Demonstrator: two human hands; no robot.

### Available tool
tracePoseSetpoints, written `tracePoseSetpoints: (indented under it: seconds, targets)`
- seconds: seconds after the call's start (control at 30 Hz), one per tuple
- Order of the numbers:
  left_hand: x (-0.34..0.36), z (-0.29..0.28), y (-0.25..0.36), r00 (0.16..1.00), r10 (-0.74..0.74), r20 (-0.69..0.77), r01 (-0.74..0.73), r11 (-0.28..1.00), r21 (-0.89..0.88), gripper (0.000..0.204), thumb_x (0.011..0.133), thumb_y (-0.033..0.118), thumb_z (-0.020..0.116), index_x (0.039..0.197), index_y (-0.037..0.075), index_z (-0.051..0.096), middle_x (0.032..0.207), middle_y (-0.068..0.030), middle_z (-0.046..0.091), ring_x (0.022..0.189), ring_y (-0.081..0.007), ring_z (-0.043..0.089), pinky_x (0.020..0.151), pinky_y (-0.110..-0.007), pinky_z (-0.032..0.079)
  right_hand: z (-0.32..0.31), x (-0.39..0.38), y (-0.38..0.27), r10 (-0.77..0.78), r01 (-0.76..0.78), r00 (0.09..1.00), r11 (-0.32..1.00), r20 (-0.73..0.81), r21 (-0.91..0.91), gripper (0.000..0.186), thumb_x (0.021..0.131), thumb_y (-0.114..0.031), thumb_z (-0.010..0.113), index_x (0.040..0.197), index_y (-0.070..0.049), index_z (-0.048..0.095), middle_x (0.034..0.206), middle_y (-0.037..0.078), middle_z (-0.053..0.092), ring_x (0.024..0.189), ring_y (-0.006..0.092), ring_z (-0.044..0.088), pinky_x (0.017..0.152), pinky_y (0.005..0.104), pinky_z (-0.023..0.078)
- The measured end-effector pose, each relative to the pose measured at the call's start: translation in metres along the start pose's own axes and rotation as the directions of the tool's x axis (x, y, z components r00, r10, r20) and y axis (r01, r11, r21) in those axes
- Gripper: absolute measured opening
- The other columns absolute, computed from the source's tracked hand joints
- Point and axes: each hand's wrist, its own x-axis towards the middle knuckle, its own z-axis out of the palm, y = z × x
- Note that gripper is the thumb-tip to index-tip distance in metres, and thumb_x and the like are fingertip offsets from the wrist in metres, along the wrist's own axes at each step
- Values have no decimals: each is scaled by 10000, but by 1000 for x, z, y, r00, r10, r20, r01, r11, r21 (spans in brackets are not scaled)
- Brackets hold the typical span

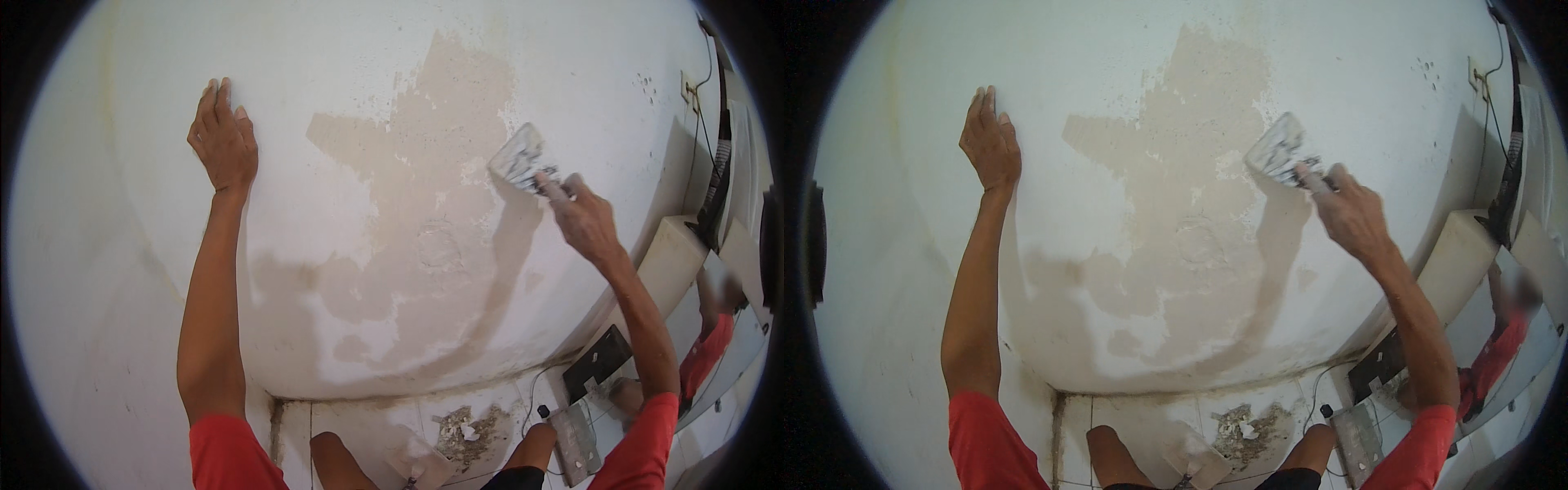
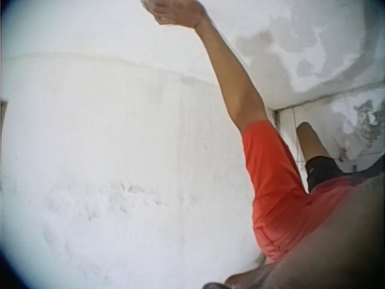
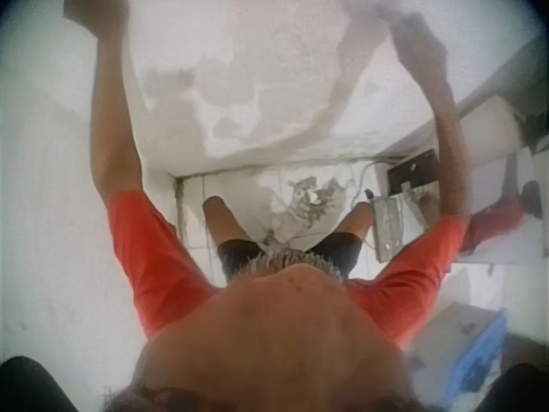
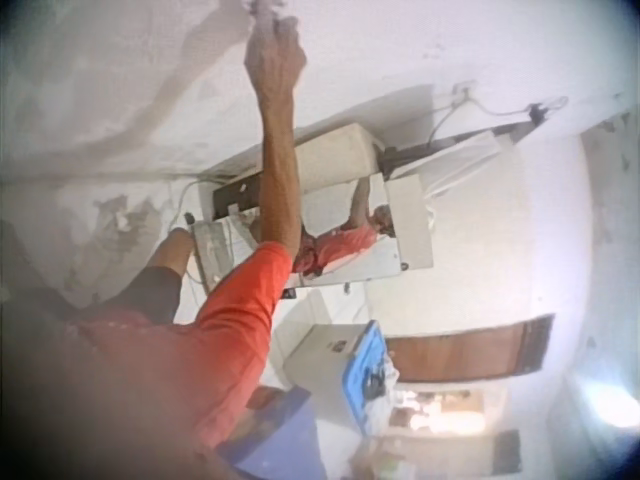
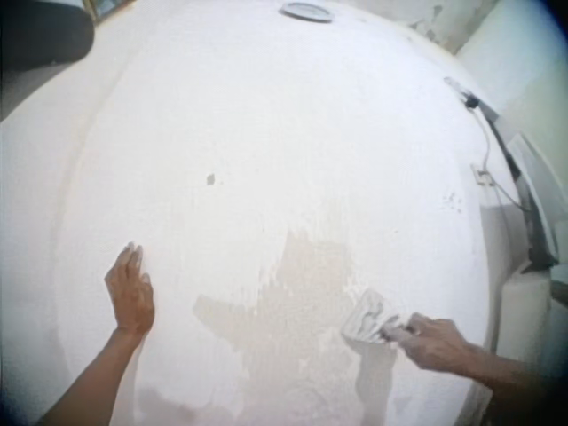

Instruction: The person applies a white plaster-like material to a wall using a putty knife and smooths it out across a large patch, occasionally collecting more material from a container on the floor.

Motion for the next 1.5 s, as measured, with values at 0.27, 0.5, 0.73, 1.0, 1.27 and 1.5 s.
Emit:
tracePoseSetpoints:
  seconds: [0.27,0.5,0.73,1.0,1.27,1.5]
  targets:
    - [-5,4,-9,999,19,-40,-22,996,-91,482,1009,200,460,1486,144,422,1540,-39,409,1450,-202,330,1152,-437,239,-12,115,-44,106,-71,939,991,-326,118,495,929,-143,634,1418,-188,569,914,99,552,652,278,592,581,381,527]
    - [-2,5,-14,999,11,-37,-14,997,-76,483,1003,207,463,1484,171,428,1534,-28,419,1442,-190,340,1156,-431,241,22,52,-82,-12,21,994,996,-107,88,608,881,-64,657,1456,-209,526,956,98,547,691,254,615,555,380,524]
    - [-4,3,-12,999,5,-51,-7,999,-35,474,1010,213,466,1481,171,427,1535,-14,418,1435,-184,355,1151,-412,261,16,-32,-27,37,-35,999,997,-28,76,535,900,-85,648,1418,-198,577,927,85,549,673,242,608,563,389,530]
    - [-7,4,-11,997,41,-69,-45,997,-63,490,997,151,478,1485,132,431,1538,-51,429,1434,-223,369,1147,-432,261,13,95,-40,189,-106,902,969,-388,225,486,941,-167,611,1423,-202,565,909,95,542,688,275,596,623,407,518]
    - [-7,7,-14,994,56,-94,-65,993,-100,490,997,193,446,1484,139,439,1541,-55,431,1428,-241,377,1148,-463,255,47,-17,-55,107,-100,992,989,-63,109,621,884,-74,651,1471,-209,502,948,89,525,713,264,623,551,406,519]
    - [-5,8,-19,994,56,-92,-60,997,-44,473,1000,229,458,1468,165,448,1524,-21,437,1433,-192,361,1166,-429,245,37,-62,-61,132,-126,991,955,-3,268,635,857,-64,689,1449,-241,542,960,75,535,734,228,595,568,374,505]
